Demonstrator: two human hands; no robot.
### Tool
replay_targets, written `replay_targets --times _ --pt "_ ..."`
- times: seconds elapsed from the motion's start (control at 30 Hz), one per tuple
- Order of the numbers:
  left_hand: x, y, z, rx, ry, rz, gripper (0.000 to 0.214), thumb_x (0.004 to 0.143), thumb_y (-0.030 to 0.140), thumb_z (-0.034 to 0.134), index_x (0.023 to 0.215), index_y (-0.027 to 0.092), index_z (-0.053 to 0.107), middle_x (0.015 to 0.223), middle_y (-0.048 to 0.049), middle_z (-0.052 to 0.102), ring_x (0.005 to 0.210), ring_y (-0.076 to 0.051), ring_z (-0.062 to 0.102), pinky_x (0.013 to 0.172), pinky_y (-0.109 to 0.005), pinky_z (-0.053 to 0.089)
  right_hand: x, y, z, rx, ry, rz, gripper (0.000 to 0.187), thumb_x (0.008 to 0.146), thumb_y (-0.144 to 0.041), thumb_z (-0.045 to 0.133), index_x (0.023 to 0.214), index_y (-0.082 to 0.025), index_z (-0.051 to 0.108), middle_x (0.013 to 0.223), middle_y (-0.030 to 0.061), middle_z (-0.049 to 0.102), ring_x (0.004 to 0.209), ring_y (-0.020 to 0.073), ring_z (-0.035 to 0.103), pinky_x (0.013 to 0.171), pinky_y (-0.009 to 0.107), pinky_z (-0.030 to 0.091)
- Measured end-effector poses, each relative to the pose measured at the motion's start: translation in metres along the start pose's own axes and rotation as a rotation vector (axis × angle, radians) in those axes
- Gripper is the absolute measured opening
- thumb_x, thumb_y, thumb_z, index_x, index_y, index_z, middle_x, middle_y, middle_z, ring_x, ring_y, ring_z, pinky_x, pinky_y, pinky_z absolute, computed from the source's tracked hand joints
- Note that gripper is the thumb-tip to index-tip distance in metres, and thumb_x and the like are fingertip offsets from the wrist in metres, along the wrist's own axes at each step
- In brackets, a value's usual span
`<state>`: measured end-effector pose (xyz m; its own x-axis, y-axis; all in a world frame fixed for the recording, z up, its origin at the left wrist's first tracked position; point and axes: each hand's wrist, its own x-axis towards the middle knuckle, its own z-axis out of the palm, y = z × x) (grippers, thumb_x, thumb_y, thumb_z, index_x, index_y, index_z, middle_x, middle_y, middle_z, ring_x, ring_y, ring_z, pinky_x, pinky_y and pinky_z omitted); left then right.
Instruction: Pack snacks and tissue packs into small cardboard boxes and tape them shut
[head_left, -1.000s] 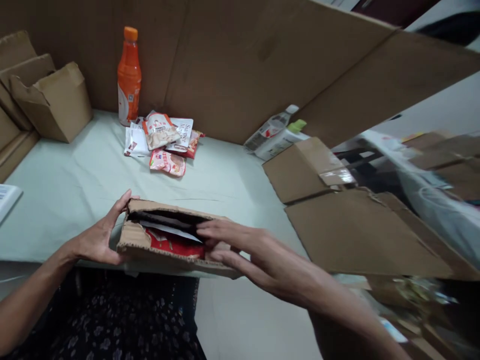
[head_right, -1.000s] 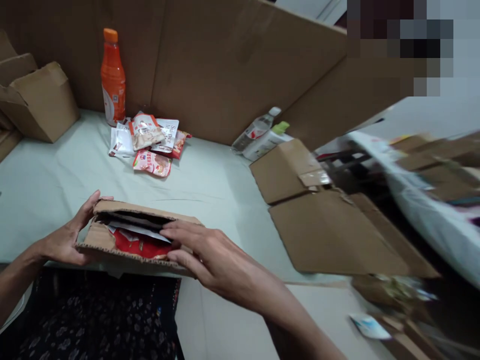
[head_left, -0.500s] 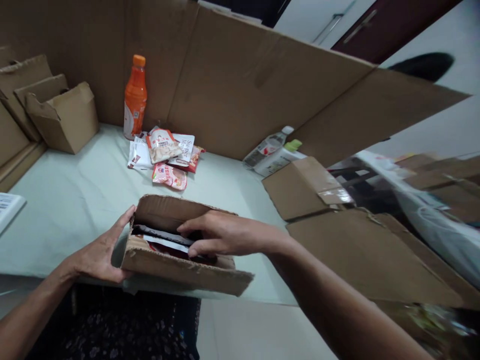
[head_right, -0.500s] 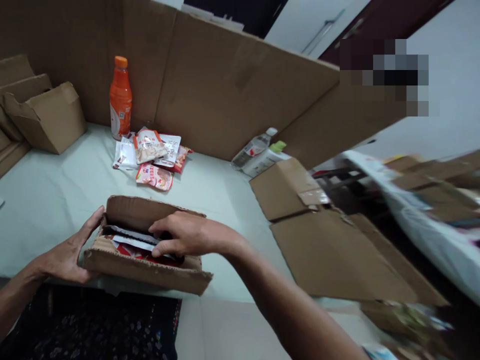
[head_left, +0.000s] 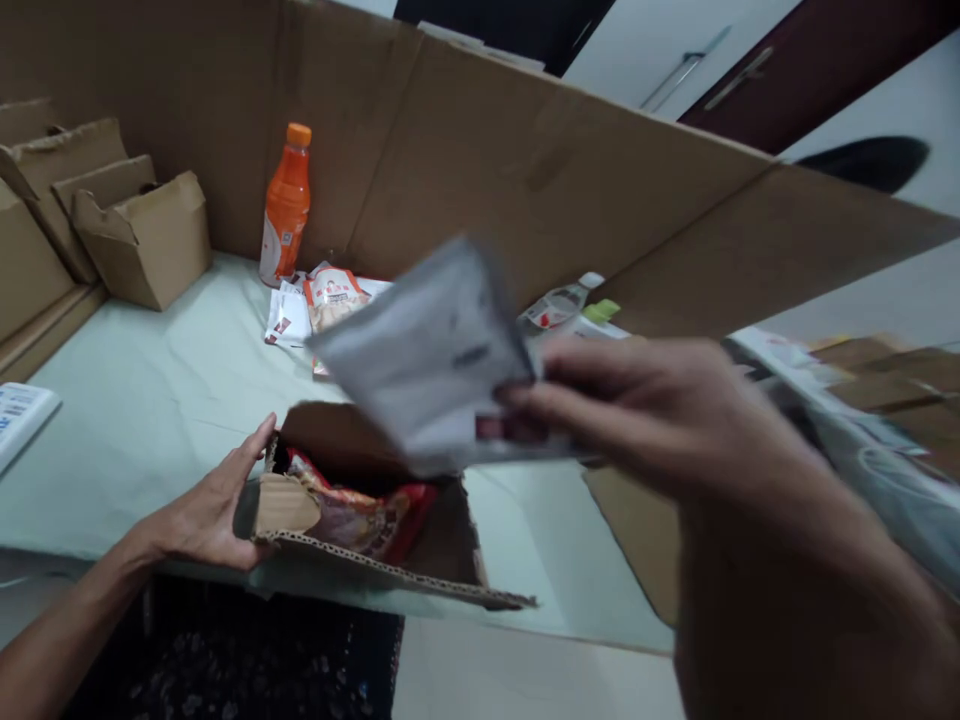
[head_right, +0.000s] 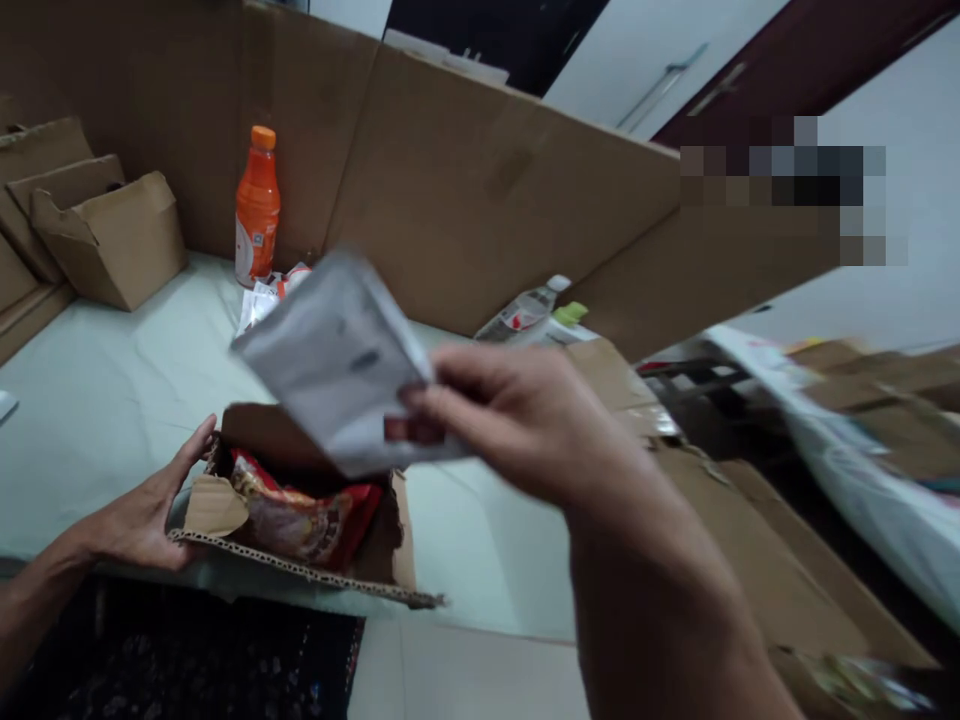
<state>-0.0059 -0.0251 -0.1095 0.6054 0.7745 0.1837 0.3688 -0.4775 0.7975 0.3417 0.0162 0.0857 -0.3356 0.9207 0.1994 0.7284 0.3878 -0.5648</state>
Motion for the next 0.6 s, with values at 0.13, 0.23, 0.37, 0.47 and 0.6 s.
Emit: replay_targets --times 0.13,0.23,0.37,0.47,0.6 --pt "0.002 0.000 -0.001 0.040 0.001 -0.022 0.137 0.075 0.033 0.084 0.167 0.034 -0.018 0.177 -0.0156 0.009 0.158 -0.048 0.027 0.127 -0.067 0.029 0.022 0.003 -0.006 -0.047 0.397 0.094 0.011 0.092 -0.041 0.069 0.095 -0.030 0.071 0.100 0.0047 0.079 0.077 0.0213 0.071 0.074 0.042 0.061" --pt "0.001 0.002 0.000 0.034 0.010 -0.017 0.136 0.077 0.034 0.085 0.167 0.034 -0.018 0.176 -0.0166 0.011 0.158 -0.047 0.027 0.127 -0.067 0.030 0.009 -0.004 0.014 -0.130 0.358 -0.054 0.016 0.095 -0.038 0.068 0.109 -0.032 0.072 0.113 0.0029 0.079 0.075 0.0191 0.070 0.071 0.039 0.060" --pt "0.001 0.001 0.000 0.016 -0.016 -0.032 0.141 0.073 0.034 0.088 0.167 0.032 -0.017 0.176 -0.0166 0.011 0.158 -0.048 0.025 0.127 -0.066 0.030 -0.020 -0.015 0.058 -0.100 -0.358 -0.251 0.021 0.093 -0.021 0.064 0.111 -0.024 0.075 0.106 0.0051 0.081 0.088 0.0192 0.075 0.075 0.031 0.058" --pt "0.002 0.000 -0.001 0.039 -0.014 -0.043 0.140 0.072 0.035 0.088 0.168 0.033 -0.015 0.177 -0.0160 0.010 0.157 -0.049 0.026 0.127 -0.067 0.029 -0.022 -0.019 0.093 -0.299 -0.674 -0.162 0.024 0.088 -0.011 0.062 0.106 -0.017 0.077 0.105 0.0104 0.081 0.085 0.0205 0.073 0.071 0.030 0.052" --pt "0.001 0.002 0.000 0.022 0.005 -0.070 0.139 0.071 0.034 0.087 0.168 0.035 -0.012 0.176 -0.0166 0.015 0.155 -0.049 0.031 0.126 -0.069 0.031 -0.016 -0.015 0.095 -0.285 -0.762 -0.195 0.023 0.086 -0.005 0.058 0.081 -0.016 0.077 0.080 0.0058 0.078 0.065 0.0149 0.065 0.060 0.028 0.042"
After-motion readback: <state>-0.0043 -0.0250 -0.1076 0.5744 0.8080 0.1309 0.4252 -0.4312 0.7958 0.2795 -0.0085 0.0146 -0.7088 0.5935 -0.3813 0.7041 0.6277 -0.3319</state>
